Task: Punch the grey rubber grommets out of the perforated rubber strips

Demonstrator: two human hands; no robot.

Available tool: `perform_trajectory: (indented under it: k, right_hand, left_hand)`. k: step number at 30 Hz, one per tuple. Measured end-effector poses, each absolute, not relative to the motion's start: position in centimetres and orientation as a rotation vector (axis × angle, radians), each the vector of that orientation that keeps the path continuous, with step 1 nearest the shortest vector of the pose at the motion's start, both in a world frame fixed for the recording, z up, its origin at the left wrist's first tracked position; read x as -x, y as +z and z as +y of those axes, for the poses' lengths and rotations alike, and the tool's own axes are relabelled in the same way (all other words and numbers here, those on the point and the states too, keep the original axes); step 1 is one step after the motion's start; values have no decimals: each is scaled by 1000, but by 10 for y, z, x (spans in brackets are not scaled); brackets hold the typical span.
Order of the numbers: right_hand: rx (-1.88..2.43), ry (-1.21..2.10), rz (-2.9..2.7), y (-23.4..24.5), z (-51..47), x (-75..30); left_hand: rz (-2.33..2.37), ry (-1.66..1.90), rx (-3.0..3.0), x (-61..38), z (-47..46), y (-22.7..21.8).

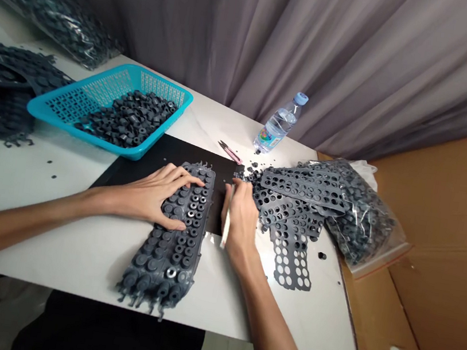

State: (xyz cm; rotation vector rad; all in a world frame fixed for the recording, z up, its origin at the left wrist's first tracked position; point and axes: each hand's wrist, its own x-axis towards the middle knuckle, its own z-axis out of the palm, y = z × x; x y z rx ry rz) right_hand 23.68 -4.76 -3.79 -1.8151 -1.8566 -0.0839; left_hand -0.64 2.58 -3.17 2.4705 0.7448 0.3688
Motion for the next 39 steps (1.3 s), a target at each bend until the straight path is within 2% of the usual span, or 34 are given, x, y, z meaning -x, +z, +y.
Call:
perform_trajectory:
  k: [8,15,19,39]
  right_hand:
    - [1888,-89,-1800,-30,-53,-262]
    - [1704,308,-1828,-20,-57,-245]
    - [1658,415,-1867,-21,-59,-233]
    - [1452,382,-2115,-21,-56,-229]
  left_hand:
    - [753,411,-2465,8,20,-25]
    - [776,410,-2447,8,17,-23]
    - [797,352,-2415,8,17,-22]
    - [797,368,-2442,8,18,-30]
